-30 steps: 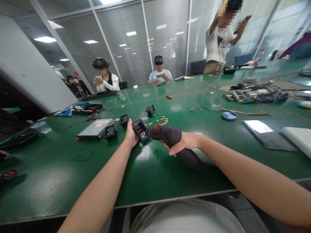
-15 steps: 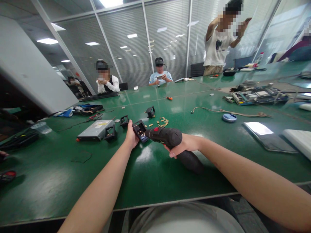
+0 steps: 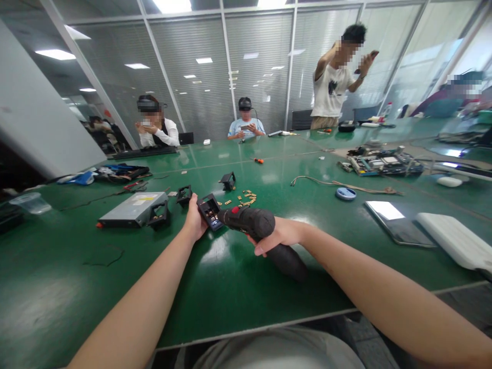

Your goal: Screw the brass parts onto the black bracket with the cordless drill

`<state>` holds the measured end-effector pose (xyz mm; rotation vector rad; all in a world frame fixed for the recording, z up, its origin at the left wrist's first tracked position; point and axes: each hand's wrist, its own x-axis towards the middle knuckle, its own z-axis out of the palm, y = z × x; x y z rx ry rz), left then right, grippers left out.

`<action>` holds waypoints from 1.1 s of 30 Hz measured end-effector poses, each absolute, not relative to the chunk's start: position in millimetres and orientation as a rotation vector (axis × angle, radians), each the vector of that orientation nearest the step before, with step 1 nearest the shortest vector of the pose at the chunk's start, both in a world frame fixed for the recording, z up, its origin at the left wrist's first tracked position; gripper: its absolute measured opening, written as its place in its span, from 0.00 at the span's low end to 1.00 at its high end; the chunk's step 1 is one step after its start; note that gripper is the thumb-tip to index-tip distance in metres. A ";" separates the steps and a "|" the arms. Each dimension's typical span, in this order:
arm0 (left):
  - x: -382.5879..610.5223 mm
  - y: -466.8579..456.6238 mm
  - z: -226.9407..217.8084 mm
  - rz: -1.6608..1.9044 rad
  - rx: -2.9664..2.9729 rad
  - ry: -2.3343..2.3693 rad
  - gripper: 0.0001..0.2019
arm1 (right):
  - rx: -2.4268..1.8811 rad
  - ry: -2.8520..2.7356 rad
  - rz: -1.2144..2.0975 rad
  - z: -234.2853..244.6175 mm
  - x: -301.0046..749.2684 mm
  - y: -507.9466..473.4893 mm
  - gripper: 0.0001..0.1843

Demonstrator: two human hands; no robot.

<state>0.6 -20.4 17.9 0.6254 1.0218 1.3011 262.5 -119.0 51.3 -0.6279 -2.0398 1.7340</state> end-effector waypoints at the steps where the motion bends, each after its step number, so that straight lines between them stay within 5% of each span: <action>1: 0.7 -20.3 18.2 1.299 0.626 1.022 0.29 | -0.622 -2.033 1.738 51.5 262.3 -118.8 0.17; 33: 1.0 -19.9 13.4 1.305 0.657 0.992 0.31 | -0.706 -2.101 1.676 57.9 264.1 -123.1 0.17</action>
